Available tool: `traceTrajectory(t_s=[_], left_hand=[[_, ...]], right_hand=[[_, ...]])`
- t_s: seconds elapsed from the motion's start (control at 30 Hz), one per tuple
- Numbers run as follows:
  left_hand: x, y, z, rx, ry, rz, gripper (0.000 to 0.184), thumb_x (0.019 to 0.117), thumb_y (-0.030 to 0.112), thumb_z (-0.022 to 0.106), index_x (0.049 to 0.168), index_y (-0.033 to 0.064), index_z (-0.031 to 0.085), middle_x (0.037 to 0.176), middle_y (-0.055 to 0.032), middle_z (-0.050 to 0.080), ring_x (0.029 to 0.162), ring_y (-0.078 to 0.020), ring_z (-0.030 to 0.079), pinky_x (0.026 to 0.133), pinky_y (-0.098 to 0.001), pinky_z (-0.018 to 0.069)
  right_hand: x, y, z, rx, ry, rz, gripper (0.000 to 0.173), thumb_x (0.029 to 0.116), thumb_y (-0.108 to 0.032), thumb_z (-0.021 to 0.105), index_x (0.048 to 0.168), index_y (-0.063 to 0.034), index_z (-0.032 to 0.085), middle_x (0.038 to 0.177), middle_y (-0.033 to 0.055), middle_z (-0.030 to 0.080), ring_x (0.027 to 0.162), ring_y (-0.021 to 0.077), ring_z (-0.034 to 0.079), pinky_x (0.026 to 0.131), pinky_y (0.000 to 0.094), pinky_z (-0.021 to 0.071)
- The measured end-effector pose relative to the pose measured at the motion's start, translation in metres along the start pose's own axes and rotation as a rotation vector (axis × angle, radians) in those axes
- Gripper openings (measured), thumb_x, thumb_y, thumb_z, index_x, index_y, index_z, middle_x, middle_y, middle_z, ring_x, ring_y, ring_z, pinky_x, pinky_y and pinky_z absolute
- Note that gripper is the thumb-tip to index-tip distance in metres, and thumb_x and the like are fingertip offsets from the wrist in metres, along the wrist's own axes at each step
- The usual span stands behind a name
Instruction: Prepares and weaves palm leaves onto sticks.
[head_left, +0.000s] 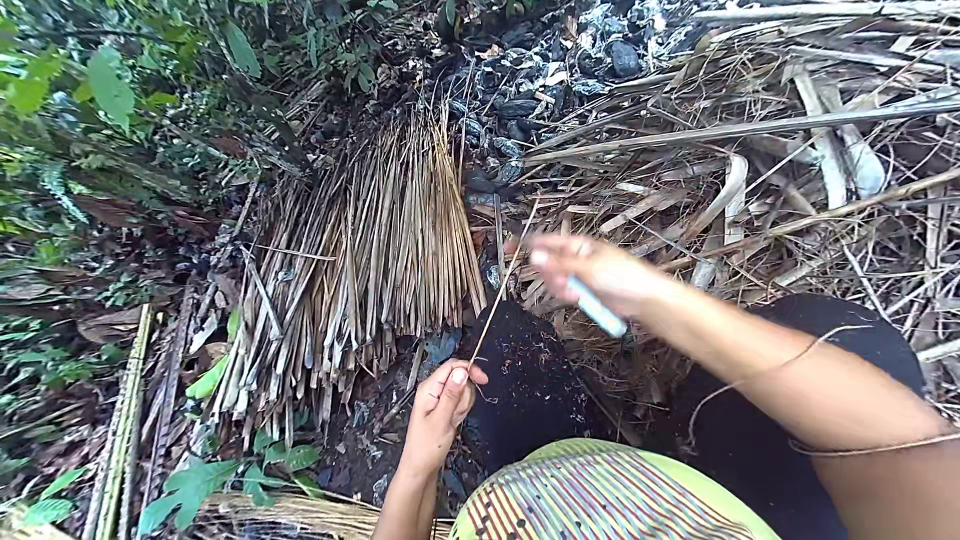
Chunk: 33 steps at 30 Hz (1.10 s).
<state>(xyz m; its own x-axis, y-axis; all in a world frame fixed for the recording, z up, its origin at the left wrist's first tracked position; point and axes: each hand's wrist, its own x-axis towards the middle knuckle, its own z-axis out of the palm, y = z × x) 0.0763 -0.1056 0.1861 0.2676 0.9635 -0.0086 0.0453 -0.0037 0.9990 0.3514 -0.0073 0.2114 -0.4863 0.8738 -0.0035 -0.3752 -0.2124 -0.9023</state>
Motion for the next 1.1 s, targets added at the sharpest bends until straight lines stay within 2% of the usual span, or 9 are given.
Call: traceTrajectory(t_s=[0.13, 0.27, 0.37, 0.5, 0.63, 0.73, 0.83, 0.93, 1.1], left_hand=[[-0.004, -0.001, -0.001, -0.133, 0.029, -0.070, 0.026, 0.1066, 0.029, 0.049, 0.097, 0.0220, 0.072, 0.052, 0.0200, 0.039, 0.044, 0.0082, 0.036, 0.046, -0.0109, 0.0338], [0.002, 0.002, 0.005, -0.289, 0.000, -0.104, 0.025, 0.1063, 0.029, 0.051, 0.095, 0.0212, 0.072, 0.050, 0.0189, 0.039, 0.043, 0.0066, 0.038, 0.047, -0.0121, 0.0364], [0.001, 0.002, 0.005, -0.373, -0.053, -0.143, 0.021, 0.1040, 0.032, 0.057, 0.095, 0.0214, 0.072, 0.051, 0.0187, 0.040, 0.043, 0.0064, 0.040, 0.046, -0.0123, 0.0371], [-0.005, -0.001, 0.001, -0.557, -0.106, -0.223, 0.019, 0.1025, 0.029, 0.060, 0.093, 0.0188, 0.073, 0.050, 0.0176, 0.042, 0.043, 0.0054, 0.044, 0.047, -0.0127, 0.0402], [-0.003, -0.003, 0.001, -0.717, -0.147, -0.277, 0.019, 0.1033, 0.027, 0.058, 0.092, 0.0182, 0.071, 0.052, 0.0164, 0.044, 0.045, 0.0045, 0.045, 0.047, -0.0130, 0.0405], [0.001, -0.003, 0.004, -0.797, -0.164, -0.306, 0.019, 0.1037, 0.026, 0.057, 0.093, 0.0173, 0.071, 0.053, 0.0157, 0.046, 0.046, 0.0041, 0.048, 0.048, -0.0134, 0.0424], [0.002, -0.005, 0.006, -0.862, -0.176, -0.351, 0.017, 0.1019, 0.024, 0.060, 0.092, 0.0172, 0.071, 0.054, 0.0149, 0.049, 0.046, 0.0035, 0.050, 0.048, -0.0140, 0.0440], [-0.003, -0.007, 0.001, -0.874, -0.206, -0.375, 0.017, 0.1018, 0.025, 0.060, 0.093, 0.0162, 0.072, 0.054, 0.0153, 0.048, 0.047, 0.0035, 0.050, 0.050, -0.0137, 0.0452], [-0.010, -0.013, -0.005, -0.876, -0.171, -0.383, 0.016, 0.1020, 0.025, 0.060, 0.093, 0.0168, 0.071, 0.054, 0.0153, 0.048, 0.047, 0.0039, 0.050, 0.049, -0.0131, 0.0446]], right_hand=[[0.007, -0.025, -0.028, 0.055, 0.215, -0.178, 0.035, 0.1078, -0.013, 0.039, 0.140, -0.0079, 0.053, 0.067, -0.0096, 0.046, 0.048, -0.0016, 0.042, 0.046, 0.0131, 0.0393], [-0.014, 0.020, 0.029, -0.018, -0.155, 0.121, 0.044, 0.1061, -0.014, 0.048, 0.150, -0.0103, 0.043, 0.073, -0.0063, 0.051, 0.054, -0.0007, 0.045, 0.050, 0.0152, 0.0404], [-0.016, 0.037, 0.042, -0.005, -0.294, 0.213, 0.035, 0.1057, -0.014, 0.049, 0.140, -0.0057, 0.053, 0.075, -0.0088, 0.050, 0.055, -0.0030, 0.043, 0.051, 0.0130, 0.0384], [0.003, 0.002, -0.003, 0.000, -0.010, 0.008, 0.029, 0.1069, -0.011, 0.042, 0.129, -0.0069, 0.061, 0.068, -0.0104, 0.048, 0.051, -0.0035, 0.042, 0.048, 0.0122, 0.0377], [0.007, -0.005, -0.008, 0.065, 0.128, -0.087, 0.034, 0.1070, -0.012, 0.041, 0.137, -0.0061, 0.056, 0.067, -0.0087, 0.047, 0.048, -0.0015, 0.042, 0.046, 0.0132, 0.0395], [-0.010, 0.025, 0.027, -0.007, -0.096, 0.085, 0.044, 0.1057, -0.012, 0.046, 0.150, -0.0090, 0.043, 0.071, -0.0064, 0.050, 0.053, -0.0002, 0.045, 0.050, 0.0156, 0.0407], [-0.018, 0.049, 0.050, -0.008, -0.318, 0.234, 0.038, 0.1056, -0.014, 0.049, 0.143, -0.0064, 0.049, 0.084, -0.0067, 0.056, 0.057, -0.0026, 0.044, 0.052, 0.0141, 0.0391], [-0.007, 0.024, 0.025, 0.032, -0.161, 0.107, 0.029, 0.1064, -0.013, 0.044, 0.130, -0.0063, 0.060, 0.070, -0.0112, 0.050, 0.052, -0.0052, 0.042, 0.050, 0.0115, 0.0377], [0.012, -0.035, -0.049, 0.117, 0.305, -0.242, 0.032, 0.1102, -0.016, 0.035, 0.128, -0.0093, 0.061, 0.060, -0.0118, 0.043, 0.046, -0.0016, 0.042, 0.047, 0.0136, 0.0408]])
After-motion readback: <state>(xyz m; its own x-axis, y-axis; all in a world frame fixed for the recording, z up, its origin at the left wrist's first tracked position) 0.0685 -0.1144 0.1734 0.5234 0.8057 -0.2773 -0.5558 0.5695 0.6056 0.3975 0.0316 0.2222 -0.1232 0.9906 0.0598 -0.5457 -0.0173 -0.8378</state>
